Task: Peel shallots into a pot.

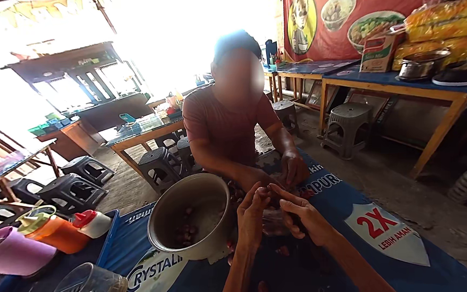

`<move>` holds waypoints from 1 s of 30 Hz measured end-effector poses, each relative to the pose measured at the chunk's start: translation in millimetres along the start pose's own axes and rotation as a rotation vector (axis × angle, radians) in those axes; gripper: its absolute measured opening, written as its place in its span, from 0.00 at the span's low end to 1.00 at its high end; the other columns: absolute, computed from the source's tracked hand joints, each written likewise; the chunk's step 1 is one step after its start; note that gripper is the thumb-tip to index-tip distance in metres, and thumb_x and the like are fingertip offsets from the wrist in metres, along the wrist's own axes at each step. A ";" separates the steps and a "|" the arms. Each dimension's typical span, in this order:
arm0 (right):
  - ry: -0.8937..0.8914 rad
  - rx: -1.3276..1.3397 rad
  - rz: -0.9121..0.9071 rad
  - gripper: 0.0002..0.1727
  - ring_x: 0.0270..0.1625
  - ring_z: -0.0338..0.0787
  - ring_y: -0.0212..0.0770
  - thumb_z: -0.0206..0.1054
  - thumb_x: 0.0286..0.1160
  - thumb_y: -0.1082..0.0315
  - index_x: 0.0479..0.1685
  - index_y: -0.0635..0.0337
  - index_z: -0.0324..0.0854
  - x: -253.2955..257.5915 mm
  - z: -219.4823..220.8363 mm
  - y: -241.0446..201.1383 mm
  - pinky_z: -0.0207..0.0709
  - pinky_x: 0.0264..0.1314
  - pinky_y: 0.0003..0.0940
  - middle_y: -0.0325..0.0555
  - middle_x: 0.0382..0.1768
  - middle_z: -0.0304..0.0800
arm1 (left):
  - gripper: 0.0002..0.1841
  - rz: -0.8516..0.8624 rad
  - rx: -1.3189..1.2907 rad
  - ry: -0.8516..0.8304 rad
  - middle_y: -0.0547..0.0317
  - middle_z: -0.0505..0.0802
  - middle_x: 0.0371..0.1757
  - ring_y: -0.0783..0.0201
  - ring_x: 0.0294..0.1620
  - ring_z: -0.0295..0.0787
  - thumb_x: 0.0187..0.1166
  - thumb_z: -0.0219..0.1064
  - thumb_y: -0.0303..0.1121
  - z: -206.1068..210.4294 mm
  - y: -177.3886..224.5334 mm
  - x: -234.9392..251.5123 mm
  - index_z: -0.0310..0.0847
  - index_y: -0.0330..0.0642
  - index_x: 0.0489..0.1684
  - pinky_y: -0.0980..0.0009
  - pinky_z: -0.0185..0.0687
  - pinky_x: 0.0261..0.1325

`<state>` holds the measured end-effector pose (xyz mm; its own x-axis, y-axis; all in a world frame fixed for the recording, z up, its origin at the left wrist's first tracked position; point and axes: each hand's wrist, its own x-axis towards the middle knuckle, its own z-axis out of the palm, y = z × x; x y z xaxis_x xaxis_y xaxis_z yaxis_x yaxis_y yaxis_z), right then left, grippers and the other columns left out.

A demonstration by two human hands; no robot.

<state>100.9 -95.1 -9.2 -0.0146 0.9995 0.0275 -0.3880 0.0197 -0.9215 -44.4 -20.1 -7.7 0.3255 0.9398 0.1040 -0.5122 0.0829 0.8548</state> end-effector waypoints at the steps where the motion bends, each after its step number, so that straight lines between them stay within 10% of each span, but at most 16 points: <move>1: -0.005 -0.022 -0.005 0.30 0.10 0.68 0.28 0.47 0.91 0.66 0.93 0.48 0.58 0.0 0.9 0.3 0.65 0.10 0.21 0.34 0.18 0.70 | 0.16 0.001 0.006 0.017 0.49 0.93 0.50 0.64 0.47 0.93 0.88 0.50 0.19 1.4 0.2 -0.9 0.76 0.23 0.67 0.70 0.88 0.59; 13: 0.116 -0.119 -0.074 0.28 0.11 0.69 0.28 0.50 0.89 0.68 0.89 0.53 0.65 0.7 3.4 4.4 0.67 0.11 0.22 0.34 0.19 0.73 | 0.11 0.158 0.263 0.002 0.50 0.94 0.42 0.63 0.43 0.92 0.83 0.63 0.23 -3.0 12.9 -8.5 0.84 0.25 0.56 0.68 0.90 0.53; 21: 0.146 -0.207 -0.093 0.28 0.11 0.70 0.28 0.50 0.90 0.69 0.89 0.55 0.65 -1.6 3.7 1.3 0.69 0.12 0.22 0.34 0.19 0.74 | 0.13 0.653 1.176 0.076 0.55 0.94 0.48 0.70 0.49 0.92 0.77 0.71 0.35 -53.4 100.6 -26.5 0.91 0.36 0.52 0.73 0.88 0.56; 26: 0.185 -0.247 -0.083 0.28 0.10 0.69 0.28 0.51 0.89 0.68 0.88 0.54 0.66 -3.7 4.5 4.6 0.67 0.10 0.22 0.33 0.16 0.73 | 0.11 0.594 1.512 0.161 0.50 0.96 0.44 0.50 0.52 0.93 0.72 0.73 0.31 -89.9 107.8 -17.2 0.94 0.37 0.47 0.27 0.56 0.76; 30: 0.218 -0.269 -0.107 0.28 0.09 0.70 0.27 0.50 0.88 0.66 0.88 0.55 0.65 -1.3 2.4 7.6 0.67 0.08 0.21 0.33 0.18 0.76 | 0.37 0.607 1.548 0.326 0.36 0.80 0.78 0.36 0.82 0.72 0.72 0.74 0.50 -85.7 100.5 -27.8 0.77 0.33 0.77 0.22 0.37 0.83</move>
<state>95.7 -96.4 -15.3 0.2211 0.9725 0.0731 -0.1198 0.1015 -0.9876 -173.1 -9.5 31.8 0.1225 0.7526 0.6470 0.7724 -0.4817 0.4141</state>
